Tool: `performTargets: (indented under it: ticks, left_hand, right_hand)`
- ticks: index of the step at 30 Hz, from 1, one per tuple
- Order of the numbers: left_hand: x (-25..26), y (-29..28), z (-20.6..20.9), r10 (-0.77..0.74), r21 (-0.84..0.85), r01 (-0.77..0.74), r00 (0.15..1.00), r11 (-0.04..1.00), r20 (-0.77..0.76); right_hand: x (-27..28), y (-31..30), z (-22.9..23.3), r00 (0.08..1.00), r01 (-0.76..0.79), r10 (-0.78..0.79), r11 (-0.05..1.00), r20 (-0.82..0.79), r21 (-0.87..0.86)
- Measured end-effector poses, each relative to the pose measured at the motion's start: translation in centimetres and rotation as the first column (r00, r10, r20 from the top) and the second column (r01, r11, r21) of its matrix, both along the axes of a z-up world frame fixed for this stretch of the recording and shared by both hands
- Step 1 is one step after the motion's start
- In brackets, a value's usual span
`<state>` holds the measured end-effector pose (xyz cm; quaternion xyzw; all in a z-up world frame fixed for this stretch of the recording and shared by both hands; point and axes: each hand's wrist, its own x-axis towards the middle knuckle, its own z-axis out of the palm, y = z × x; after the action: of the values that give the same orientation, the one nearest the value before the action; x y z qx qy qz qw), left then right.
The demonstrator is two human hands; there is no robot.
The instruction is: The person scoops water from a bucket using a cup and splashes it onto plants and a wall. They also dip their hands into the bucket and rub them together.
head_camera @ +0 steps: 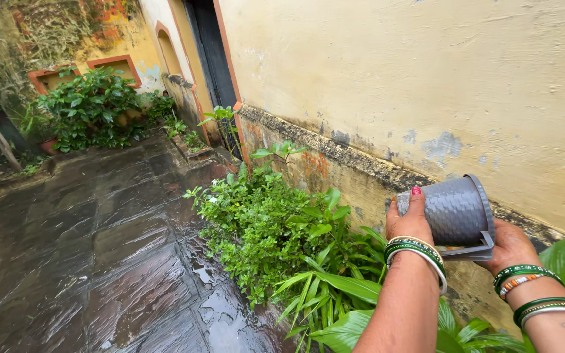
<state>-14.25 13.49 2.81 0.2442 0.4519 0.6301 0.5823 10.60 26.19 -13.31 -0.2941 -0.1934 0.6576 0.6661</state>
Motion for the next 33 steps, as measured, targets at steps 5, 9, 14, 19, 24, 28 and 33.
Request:
performTargets:
  ticks: [5, 9, 14, 19, 24, 28, 33]
  left_hand:
    - [-3.0, -1.5, 1.0, -0.152, -0.079, 0.203, 0.896, 0.976, 0.418]
    - [-3.4, -1.5, -1.3, -0.215, 0.009, 0.277, 0.725, 0.961, 0.654]
    - [-4.7, 0.5, -2.8, -0.232, 0.093, 0.235, 0.679, 0.967, 0.697]
    - [-7.4, 1.4, -3.1, -0.168, 0.026, 0.203, 0.723, 0.979, 0.670]
    - [-10.2, 2.1, -3.6, -0.169, 0.059, 0.178, 0.702, 0.982, 0.691]
    - [-11.8, 3.2, -3.8, -0.156, 0.055, 0.160, 0.731, 0.986, 0.665]
    - [-13.1, 3.7, -3.2, -0.103, 0.030, 0.106, 0.808, 0.994, 0.579]
  right_hand:
    - [-1.0, 0.5, 3.2, 0.993, 0.093, -0.088, 0.994, 0.085, -0.057]
    - [-2.1, 0.3, 11.0, 0.848, 0.199, -0.230, 0.973, -0.477, -0.115]
    - [-4.8, 3.5, 16.5, 0.989, 0.054, -0.035, 0.990, -0.146, 0.128]
    - [-11.8, 1.0, 22.8, 0.881, 0.079, -0.197, 0.958, 0.430, 0.277]
    - [-18.8, -2.7, 25.6, 0.859, -0.103, 0.164, 0.983, 0.485, -0.150]
    - [-20.3, -4.7, 24.1, 0.911, 0.057, -0.119, 0.985, 0.395, 0.165]
    - [-20.1, -2.3, 19.3, 0.968, -0.097, 0.063, 0.987, 0.242, 0.131]
